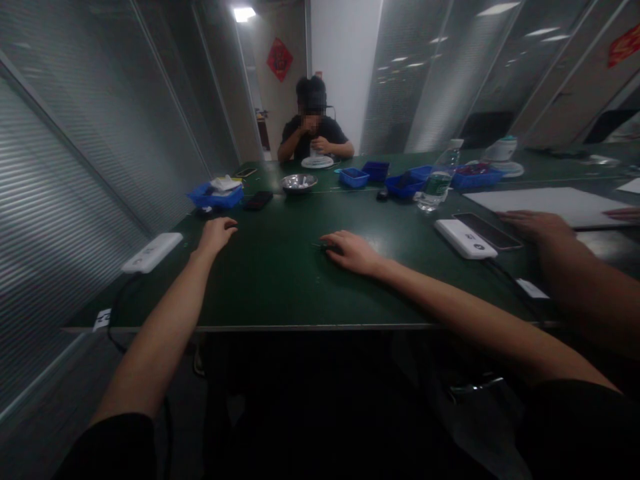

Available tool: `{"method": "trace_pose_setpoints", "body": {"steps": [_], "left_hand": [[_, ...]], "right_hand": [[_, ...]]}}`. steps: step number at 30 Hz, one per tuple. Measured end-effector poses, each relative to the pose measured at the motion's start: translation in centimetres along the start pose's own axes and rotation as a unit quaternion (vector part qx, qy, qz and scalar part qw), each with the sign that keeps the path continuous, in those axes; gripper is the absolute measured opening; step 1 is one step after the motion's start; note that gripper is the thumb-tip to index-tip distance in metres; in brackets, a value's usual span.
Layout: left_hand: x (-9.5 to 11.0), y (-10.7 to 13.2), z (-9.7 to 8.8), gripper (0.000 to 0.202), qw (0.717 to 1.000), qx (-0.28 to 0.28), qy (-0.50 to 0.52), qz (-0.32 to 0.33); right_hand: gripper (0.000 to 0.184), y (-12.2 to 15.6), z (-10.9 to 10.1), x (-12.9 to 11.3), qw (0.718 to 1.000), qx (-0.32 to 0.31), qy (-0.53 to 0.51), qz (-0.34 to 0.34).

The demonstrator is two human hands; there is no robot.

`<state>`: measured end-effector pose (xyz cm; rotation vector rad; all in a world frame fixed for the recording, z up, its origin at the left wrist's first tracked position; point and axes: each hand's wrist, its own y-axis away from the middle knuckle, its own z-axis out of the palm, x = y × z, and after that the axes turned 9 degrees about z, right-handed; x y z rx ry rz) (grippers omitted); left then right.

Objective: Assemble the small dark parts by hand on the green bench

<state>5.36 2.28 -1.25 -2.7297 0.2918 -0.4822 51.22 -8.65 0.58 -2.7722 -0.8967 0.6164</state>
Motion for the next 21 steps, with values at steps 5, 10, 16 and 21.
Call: {"method": "trace_pose_setpoints", "body": {"steps": [5, 10, 16, 21], "left_hand": [[0.6, 0.2, -0.4, 0.02, 1.0, 0.009, -0.004, -0.025], [1.1, 0.3, -0.6, 0.02, 0.997, 0.019, -0.009, -0.068], [0.7, 0.3, -0.5, 0.019, 0.997, 0.033, -0.028, -0.064], [0.6, 0.3, -0.7, 0.02, 0.998, 0.024, -0.031, -0.056]], "right_hand": [[0.042, 0.0, 0.0, 0.0, 1.0, -0.001, 0.002, 0.003], [0.041, 0.0, 0.0, 0.1, 1.0, 0.0, 0.008, 0.001], [0.04, -0.1, 0.1, 0.1, 1.0, -0.002, 0.007, -0.005], [0.04, 0.0, 0.1, 0.2, 1.0, -0.001, 0.004, -0.001]]}}
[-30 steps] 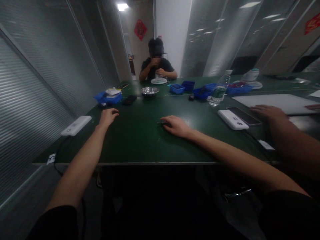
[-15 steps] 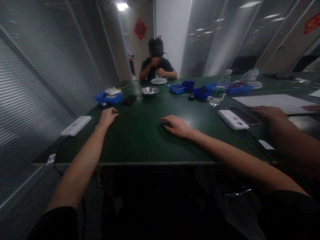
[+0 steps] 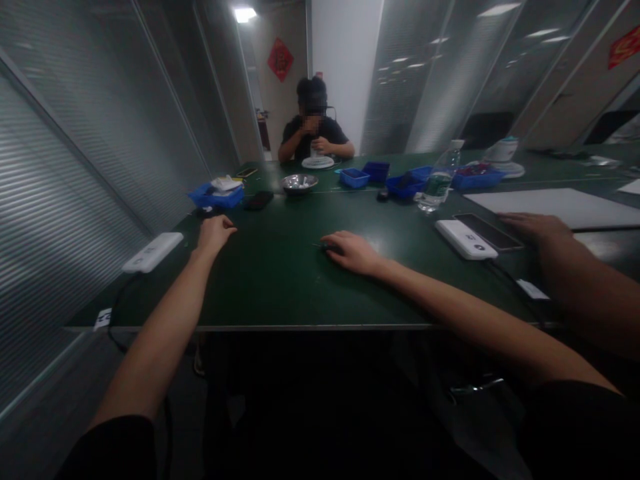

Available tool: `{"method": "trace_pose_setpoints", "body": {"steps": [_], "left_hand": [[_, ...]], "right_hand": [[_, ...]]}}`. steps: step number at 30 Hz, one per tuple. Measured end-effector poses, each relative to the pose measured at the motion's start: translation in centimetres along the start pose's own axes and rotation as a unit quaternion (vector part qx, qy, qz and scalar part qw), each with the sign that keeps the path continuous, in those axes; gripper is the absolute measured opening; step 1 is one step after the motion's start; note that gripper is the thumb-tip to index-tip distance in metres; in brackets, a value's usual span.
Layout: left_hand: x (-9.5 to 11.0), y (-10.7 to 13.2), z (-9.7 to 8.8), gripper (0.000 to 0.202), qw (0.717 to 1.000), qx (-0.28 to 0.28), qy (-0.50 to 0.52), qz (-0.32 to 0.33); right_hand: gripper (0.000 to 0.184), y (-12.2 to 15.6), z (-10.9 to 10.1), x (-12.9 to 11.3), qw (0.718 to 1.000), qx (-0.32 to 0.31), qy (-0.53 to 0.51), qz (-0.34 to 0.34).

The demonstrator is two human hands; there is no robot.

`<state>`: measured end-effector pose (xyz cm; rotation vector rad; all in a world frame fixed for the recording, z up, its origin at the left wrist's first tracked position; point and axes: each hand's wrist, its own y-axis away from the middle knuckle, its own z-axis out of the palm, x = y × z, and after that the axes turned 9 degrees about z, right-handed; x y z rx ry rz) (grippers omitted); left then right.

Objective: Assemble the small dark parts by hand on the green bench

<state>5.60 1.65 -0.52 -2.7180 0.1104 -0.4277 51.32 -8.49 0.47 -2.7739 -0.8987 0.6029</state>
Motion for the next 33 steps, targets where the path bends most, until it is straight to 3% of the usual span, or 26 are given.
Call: {"method": "trace_pose_setpoints", "body": {"steps": [13, 20, 28, 33], "left_hand": [[-0.22, 0.15, -0.83, 0.015, 0.997, 0.0, 0.061, -0.051], [0.05, 0.1, -0.76, 0.012, 0.998, 0.005, 0.043, -0.039], [0.53, 0.21, -0.65, 0.037, 0.996, -0.003, 0.08, -0.049], [0.16, 0.2, -0.7, 0.023, 0.998, -0.029, 0.06, -0.024]], "right_hand": [[0.04, -0.05, -0.05, -0.06, 1.0, -0.001, 0.003, 0.001], [0.041, -0.14, 0.21, 0.26, 1.0, 0.001, 0.009, -0.005], [0.04, -0.11, 0.12, 0.18, 1.0, -0.002, 0.007, -0.005], [0.039, -0.02, -0.05, -0.03, 1.0, -0.004, 0.004, -0.001]]}}
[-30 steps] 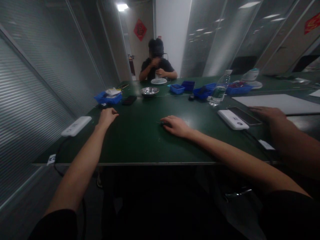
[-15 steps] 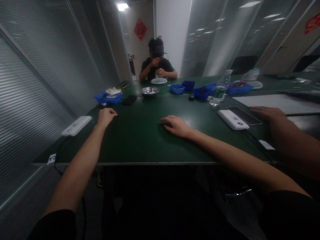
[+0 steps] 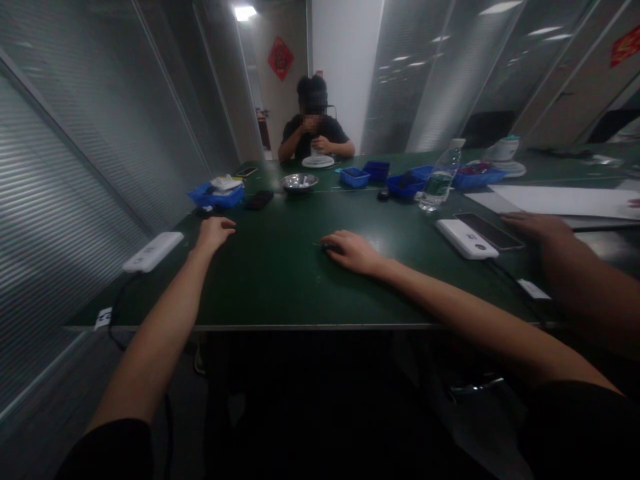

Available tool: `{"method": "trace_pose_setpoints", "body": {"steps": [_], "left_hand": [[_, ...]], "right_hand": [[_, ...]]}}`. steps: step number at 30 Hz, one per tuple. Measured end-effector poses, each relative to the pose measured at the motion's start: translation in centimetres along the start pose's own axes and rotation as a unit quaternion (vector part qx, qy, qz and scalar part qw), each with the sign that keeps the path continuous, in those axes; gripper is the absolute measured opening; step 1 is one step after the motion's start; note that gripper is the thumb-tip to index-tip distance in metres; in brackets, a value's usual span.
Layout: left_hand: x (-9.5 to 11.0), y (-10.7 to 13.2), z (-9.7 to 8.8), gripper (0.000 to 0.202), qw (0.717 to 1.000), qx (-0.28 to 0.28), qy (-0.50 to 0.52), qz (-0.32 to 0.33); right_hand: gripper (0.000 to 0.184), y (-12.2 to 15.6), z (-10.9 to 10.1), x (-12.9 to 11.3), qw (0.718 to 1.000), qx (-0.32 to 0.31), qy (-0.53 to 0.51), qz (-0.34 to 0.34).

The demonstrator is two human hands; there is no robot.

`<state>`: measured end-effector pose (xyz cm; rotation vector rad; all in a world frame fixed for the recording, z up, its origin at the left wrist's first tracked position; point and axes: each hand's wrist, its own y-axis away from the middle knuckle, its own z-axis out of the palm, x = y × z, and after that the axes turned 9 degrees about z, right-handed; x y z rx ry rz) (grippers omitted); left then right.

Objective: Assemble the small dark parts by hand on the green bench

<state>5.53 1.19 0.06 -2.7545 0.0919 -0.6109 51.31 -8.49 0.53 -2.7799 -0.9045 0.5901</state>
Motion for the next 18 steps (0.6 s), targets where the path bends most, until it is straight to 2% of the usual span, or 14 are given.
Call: {"method": "trace_pose_setpoints", "body": {"steps": [5, 10, 14, 18], "left_hand": [[-0.4, -0.1, 0.0, 0.024, 1.0, -0.008, -0.02, 0.016], [0.6, 0.1, 0.7, 0.048, 0.996, -0.024, 0.019, 0.088], [2.8, 0.6, 1.7, 0.058, 0.982, -0.063, 0.085, 0.157], [6.2, 1.8, 2.5, 0.062, 0.954, -0.116, 0.16, 0.223]], "right_hand": [[0.039, 0.0, 0.0, 0.0, 1.0, -0.002, 0.006, -0.001], [0.042, 0.0, 0.0, -0.2, 1.0, -0.001, 0.013, 0.009], [0.044, 0.1, -0.1, -0.3, 1.0, -0.005, 0.02, 0.011], [0.043, 0.2, -0.1, -0.4, 1.0, -0.003, 0.002, -0.008]]}}
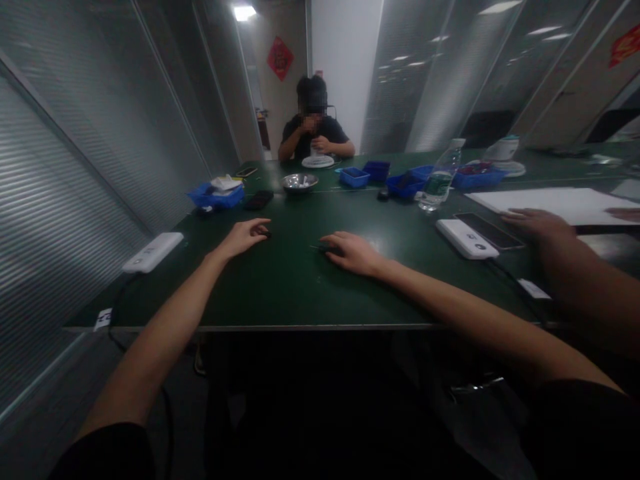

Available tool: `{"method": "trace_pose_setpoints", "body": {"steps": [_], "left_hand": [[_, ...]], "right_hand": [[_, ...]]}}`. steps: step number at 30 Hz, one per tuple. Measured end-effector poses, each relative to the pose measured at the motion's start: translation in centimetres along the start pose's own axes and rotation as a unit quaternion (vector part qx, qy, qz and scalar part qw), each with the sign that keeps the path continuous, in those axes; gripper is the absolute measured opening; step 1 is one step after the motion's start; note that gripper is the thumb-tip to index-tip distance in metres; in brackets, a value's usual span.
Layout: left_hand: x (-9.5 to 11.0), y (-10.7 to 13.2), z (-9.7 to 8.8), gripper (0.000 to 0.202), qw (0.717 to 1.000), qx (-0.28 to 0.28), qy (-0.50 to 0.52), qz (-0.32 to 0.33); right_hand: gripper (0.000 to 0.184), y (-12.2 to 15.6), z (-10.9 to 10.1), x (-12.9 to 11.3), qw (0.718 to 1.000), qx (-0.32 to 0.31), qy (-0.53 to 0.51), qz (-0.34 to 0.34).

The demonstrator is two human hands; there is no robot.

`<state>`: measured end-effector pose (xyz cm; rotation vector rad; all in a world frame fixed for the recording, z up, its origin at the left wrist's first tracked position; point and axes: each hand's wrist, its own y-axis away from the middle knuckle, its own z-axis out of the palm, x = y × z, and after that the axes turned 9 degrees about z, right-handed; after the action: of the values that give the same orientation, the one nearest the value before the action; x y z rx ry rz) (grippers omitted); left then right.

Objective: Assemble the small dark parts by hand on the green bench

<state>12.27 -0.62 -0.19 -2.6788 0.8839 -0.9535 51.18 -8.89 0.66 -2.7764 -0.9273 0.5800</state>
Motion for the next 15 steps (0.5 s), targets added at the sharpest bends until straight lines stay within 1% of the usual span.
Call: {"method": "trace_pose_setpoints", "body": {"steps": [5, 8, 11, 15], "left_hand": [[4.8, -0.6, 2.9, 0.06, 0.992, -0.064, 0.069, 0.087], [7.0, -0.7, 4.3, 0.057, 0.984, -0.093, 0.094, 0.123], [8.2, -0.7, 4.9, 0.056, 0.981, -0.103, 0.095, 0.137], [8.4, -0.6, 4.7, 0.056, 0.981, -0.103, 0.089, 0.138]], "right_hand": [[0.036, 0.0, 0.3, -0.2, 0.999, 0.0, -0.032, -0.036], [0.031, 0.0, 0.4, -0.3, 0.997, -0.001, -0.044, -0.056], [0.03, 0.0, 0.4, -0.4, 0.997, -0.002, -0.044, -0.066], [0.031, 0.0, 0.4, -0.4, 0.998, 0.007, -0.041, -0.056]]}}
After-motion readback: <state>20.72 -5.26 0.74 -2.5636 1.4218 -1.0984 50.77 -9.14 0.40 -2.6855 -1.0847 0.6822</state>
